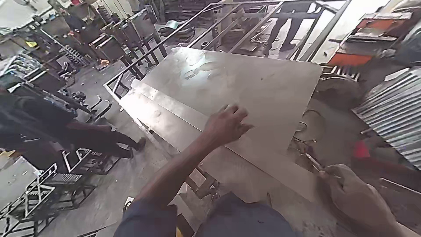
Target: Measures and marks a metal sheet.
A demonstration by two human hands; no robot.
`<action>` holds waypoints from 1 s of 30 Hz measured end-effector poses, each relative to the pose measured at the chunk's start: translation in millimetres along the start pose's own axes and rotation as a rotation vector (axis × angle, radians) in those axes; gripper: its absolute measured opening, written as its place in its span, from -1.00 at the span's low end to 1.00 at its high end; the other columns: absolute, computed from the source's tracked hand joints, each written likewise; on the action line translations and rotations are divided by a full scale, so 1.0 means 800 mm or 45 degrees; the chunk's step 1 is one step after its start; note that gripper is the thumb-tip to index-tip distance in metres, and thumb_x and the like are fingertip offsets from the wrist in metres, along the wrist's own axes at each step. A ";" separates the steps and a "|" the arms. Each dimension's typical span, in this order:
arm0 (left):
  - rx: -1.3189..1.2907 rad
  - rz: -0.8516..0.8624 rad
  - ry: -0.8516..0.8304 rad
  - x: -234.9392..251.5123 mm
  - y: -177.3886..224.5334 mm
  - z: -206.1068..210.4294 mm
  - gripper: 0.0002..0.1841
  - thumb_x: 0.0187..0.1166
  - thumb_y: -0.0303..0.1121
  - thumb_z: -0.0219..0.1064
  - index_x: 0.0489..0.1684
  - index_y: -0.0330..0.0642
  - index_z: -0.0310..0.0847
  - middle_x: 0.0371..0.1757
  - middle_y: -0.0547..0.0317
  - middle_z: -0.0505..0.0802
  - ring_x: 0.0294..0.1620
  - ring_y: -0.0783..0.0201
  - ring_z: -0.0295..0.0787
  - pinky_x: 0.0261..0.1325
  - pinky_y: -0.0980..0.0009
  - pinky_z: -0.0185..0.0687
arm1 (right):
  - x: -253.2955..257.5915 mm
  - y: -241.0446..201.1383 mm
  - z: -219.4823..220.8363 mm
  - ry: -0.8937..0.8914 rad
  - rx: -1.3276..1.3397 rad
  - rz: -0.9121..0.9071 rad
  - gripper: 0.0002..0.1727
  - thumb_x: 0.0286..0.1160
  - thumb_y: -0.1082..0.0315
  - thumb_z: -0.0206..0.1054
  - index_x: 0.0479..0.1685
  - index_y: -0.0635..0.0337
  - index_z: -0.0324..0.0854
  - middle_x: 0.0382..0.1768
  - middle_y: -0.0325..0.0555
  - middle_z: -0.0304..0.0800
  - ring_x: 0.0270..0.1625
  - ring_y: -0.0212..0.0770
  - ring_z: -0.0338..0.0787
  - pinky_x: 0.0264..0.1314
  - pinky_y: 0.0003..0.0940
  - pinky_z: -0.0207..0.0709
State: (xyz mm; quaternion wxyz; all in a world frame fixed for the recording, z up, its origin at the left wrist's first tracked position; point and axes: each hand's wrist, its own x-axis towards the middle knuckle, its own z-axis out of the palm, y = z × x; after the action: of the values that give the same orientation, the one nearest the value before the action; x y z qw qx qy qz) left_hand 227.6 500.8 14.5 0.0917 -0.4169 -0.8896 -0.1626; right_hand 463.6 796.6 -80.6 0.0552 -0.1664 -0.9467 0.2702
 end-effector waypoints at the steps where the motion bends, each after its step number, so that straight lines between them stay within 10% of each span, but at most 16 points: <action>1: 0.017 -0.017 -0.068 0.040 -0.005 0.013 -0.57 0.58 0.11 0.38 0.08 -0.04 0.79 -0.03 0.08 0.81 0.07 0.06 0.79 0.04 0.03 0.78 | 0.000 -0.002 -0.001 -0.051 0.039 -0.072 -0.45 0.70 -0.12 0.04 0.24 0.17 0.61 -0.34 0.13 0.79 -0.33 0.26 0.80 -0.33 0.41 0.54; 7: 0.151 -0.237 -0.204 0.141 -0.037 0.057 -0.24 0.39 0.38 0.40 0.38 -0.05 0.66 0.14 -0.04 0.80 0.22 -0.06 0.74 0.19 -0.08 0.73 | 0.002 -0.007 0.017 -0.242 0.370 -0.241 -0.56 0.68 -0.01 0.14 0.15 0.09 0.76 -0.28 -0.14 0.87 -0.32 -0.24 0.81 -0.27 -0.07 0.67; 12: 0.178 -0.755 0.166 0.026 -0.112 -0.005 -0.34 0.47 0.27 0.38 0.32 -0.08 0.73 0.36 -0.07 0.79 0.48 -0.14 0.62 0.45 -0.27 0.51 | 0.001 -0.001 0.016 -0.418 0.610 -0.256 -0.67 0.67 0.19 0.15 0.11 0.21 0.69 -0.30 -0.26 0.76 -0.37 -0.56 0.64 -0.29 -0.50 0.58; 18: 0.108 -1.814 0.281 -0.158 -0.220 -0.043 0.18 0.18 0.60 0.33 0.52 -0.40 0.40 0.42 -0.48 0.63 0.44 -0.39 0.61 0.35 -0.42 0.53 | -0.001 0.019 0.019 -0.519 0.787 -0.277 -0.74 0.65 0.27 0.15 0.06 0.19 0.68 -0.27 -0.38 0.73 -0.30 -0.66 0.64 -0.23 -0.64 0.58; 23: -0.234 -1.829 0.388 -0.221 -0.265 -0.040 -0.08 0.37 0.43 0.38 0.16 -0.46 0.65 0.05 -0.44 0.81 0.16 -0.35 0.76 0.25 -0.42 0.56 | -0.022 0.017 0.024 -0.650 0.776 -0.262 -0.73 0.66 0.26 0.18 0.07 0.22 0.68 -0.34 -0.39 0.75 -0.33 -0.65 0.65 -0.24 -0.60 0.58; 30: -0.237 -1.860 0.398 -0.239 -0.287 -0.040 -0.18 0.41 0.30 0.46 0.10 -0.49 0.64 0.04 -0.44 0.79 0.17 -0.34 0.74 0.26 -0.39 0.55 | -0.050 -0.007 0.039 -0.572 0.595 -0.394 -0.66 0.67 0.18 0.19 0.07 0.27 0.72 -0.25 -0.16 0.85 -0.25 -0.53 0.76 -0.17 -0.50 0.66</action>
State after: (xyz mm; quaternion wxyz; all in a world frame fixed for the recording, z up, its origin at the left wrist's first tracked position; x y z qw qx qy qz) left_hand 172.8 215.3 -61.3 0.0502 0.3012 -0.8990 -0.3139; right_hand 493.4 762.9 -104.7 -0.0776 0.0597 -0.8619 0.4976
